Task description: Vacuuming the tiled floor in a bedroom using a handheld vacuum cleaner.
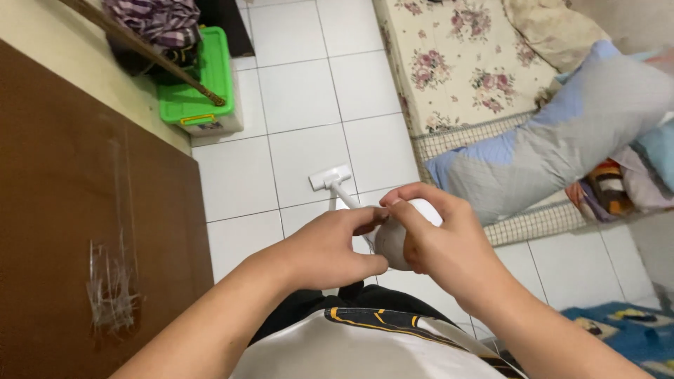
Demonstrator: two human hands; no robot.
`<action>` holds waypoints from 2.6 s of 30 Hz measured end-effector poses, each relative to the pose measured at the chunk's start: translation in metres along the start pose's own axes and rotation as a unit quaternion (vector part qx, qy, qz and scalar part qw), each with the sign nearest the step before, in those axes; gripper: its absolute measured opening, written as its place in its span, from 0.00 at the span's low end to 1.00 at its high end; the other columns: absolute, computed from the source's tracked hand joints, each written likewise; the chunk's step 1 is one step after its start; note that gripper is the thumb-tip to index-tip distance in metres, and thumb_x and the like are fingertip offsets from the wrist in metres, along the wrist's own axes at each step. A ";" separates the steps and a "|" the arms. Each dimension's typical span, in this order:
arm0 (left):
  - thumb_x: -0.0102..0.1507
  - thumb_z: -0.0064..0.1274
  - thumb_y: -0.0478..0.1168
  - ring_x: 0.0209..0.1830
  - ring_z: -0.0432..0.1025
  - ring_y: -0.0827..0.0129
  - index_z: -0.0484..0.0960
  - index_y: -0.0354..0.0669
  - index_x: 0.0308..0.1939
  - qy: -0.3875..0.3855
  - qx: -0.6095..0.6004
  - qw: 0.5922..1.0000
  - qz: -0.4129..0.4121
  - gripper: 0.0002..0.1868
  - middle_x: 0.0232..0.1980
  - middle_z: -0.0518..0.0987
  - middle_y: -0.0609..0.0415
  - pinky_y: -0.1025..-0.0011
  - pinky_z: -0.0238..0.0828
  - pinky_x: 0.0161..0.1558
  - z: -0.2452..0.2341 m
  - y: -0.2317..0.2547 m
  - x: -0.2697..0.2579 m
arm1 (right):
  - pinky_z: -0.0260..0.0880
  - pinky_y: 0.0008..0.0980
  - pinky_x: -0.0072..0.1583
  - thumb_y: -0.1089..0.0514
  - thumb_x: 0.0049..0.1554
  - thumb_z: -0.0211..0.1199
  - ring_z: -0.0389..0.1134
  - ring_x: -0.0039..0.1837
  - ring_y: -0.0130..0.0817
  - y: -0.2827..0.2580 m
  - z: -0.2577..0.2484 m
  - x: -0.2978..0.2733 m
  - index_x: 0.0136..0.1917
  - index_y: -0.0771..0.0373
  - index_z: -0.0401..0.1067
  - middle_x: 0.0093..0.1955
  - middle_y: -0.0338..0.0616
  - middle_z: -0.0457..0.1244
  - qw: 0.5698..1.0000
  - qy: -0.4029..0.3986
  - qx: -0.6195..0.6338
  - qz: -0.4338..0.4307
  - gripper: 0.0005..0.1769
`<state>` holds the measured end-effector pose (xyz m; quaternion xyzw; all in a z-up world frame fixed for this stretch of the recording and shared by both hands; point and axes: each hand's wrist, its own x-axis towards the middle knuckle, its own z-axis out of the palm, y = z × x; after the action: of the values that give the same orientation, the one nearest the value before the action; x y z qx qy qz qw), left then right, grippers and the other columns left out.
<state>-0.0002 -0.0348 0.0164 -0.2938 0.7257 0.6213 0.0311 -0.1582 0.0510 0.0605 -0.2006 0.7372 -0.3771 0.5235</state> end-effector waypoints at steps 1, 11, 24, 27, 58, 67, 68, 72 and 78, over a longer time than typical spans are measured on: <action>0.52 0.58 0.46 0.71 0.69 0.58 0.71 0.40 0.69 -0.007 -0.002 1.000 0.002 0.41 0.68 0.75 0.43 0.66 0.65 0.67 -0.001 -0.004 0.001 | 0.49 0.28 0.29 0.52 0.57 0.61 0.51 0.25 0.23 0.001 0.003 0.001 0.51 0.61 0.77 0.23 0.36 0.54 1.000 0.006 0.001 0.004 0.13; 0.50 0.58 0.44 0.63 0.74 0.59 0.74 0.45 0.66 -0.023 0.023 0.999 -0.019 0.38 0.62 0.81 0.46 0.66 0.69 0.63 -0.022 -0.034 0.025 | 0.56 0.26 0.30 0.52 0.59 0.60 0.58 0.26 0.23 0.021 0.032 0.039 0.51 0.62 0.76 0.26 0.37 0.61 0.998 0.040 -0.013 -0.041 0.13; 0.51 0.59 0.43 0.70 0.68 0.61 0.69 0.42 0.70 -0.052 -0.012 0.999 0.008 0.41 0.67 0.76 0.44 0.68 0.64 0.65 -0.040 -0.023 0.007 | 0.50 0.27 0.30 0.51 0.58 0.61 0.51 0.26 0.23 -0.015 0.042 0.008 0.52 0.62 0.76 0.23 0.35 0.54 0.998 0.063 0.023 0.005 0.15; 0.49 0.56 0.43 0.61 0.76 0.61 0.72 0.47 0.68 -0.058 -0.017 0.998 -0.032 0.40 0.64 0.80 0.48 0.67 0.70 0.60 -0.047 -0.022 0.011 | 0.50 0.27 0.30 0.52 0.58 0.60 0.52 0.26 0.23 0.004 0.051 0.027 0.51 0.63 0.75 0.24 0.35 0.56 0.997 0.058 0.050 -0.011 0.13; 0.50 0.57 0.45 0.63 0.75 0.57 0.68 0.45 0.72 -0.143 0.015 0.987 0.070 0.43 0.62 0.80 0.44 0.67 0.69 0.62 -0.070 -0.026 0.031 | 0.54 0.26 0.30 0.51 0.59 0.61 0.55 0.26 0.22 -0.030 0.057 0.016 0.51 0.62 0.77 0.24 0.36 0.58 0.983 0.179 0.031 0.009 0.14; 0.48 0.54 0.44 0.55 0.80 0.54 0.59 0.52 0.76 -0.163 0.055 0.984 -0.040 0.49 0.57 0.81 0.42 0.65 0.74 0.56 -0.063 -0.035 0.072 | 0.57 0.26 0.29 0.53 0.59 0.61 0.59 0.26 0.23 0.019 0.047 0.065 0.49 0.62 0.76 0.28 0.37 0.62 0.984 0.166 0.048 -0.030 0.11; 0.48 0.56 0.43 0.58 0.77 0.55 0.62 0.50 0.74 -0.150 0.062 0.987 -0.014 0.48 0.59 0.80 0.42 0.65 0.72 0.58 -0.060 -0.044 0.080 | 0.57 0.26 0.30 0.53 0.59 0.61 0.59 0.26 0.23 0.019 0.046 0.070 0.49 0.62 0.76 0.28 0.36 0.62 0.985 0.162 0.047 -0.036 0.11; 0.49 0.58 0.43 0.58 0.76 0.56 0.67 0.46 0.72 -0.114 0.079 0.990 0.023 0.45 0.58 0.81 0.42 0.66 0.71 0.59 -0.058 -0.023 0.096 | 0.58 0.26 0.30 0.51 0.59 0.60 0.59 0.26 0.23 -0.009 0.023 0.070 0.49 0.61 0.77 0.28 0.38 0.63 0.986 0.165 0.001 -0.021 0.12; 0.49 0.59 0.46 0.59 0.76 0.57 0.76 0.39 0.64 -0.127 0.033 0.989 0.063 0.37 0.59 0.81 0.42 0.67 0.70 0.60 -0.029 0.033 0.105 | 0.50 0.27 0.29 0.50 0.58 0.61 0.53 0.25 0.24 -0.051 -0.043 0.038 0.51 0.59 0.79 0.23 0.38 0.56 0.990 0.137 -0.007 0.018 0.14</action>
<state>-0.0930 -0.1004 0.0087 -0.1649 0.7534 0.6297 0.0933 -0.2172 0.0075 0.0827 -0.1371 0.8083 -0.3861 0.4228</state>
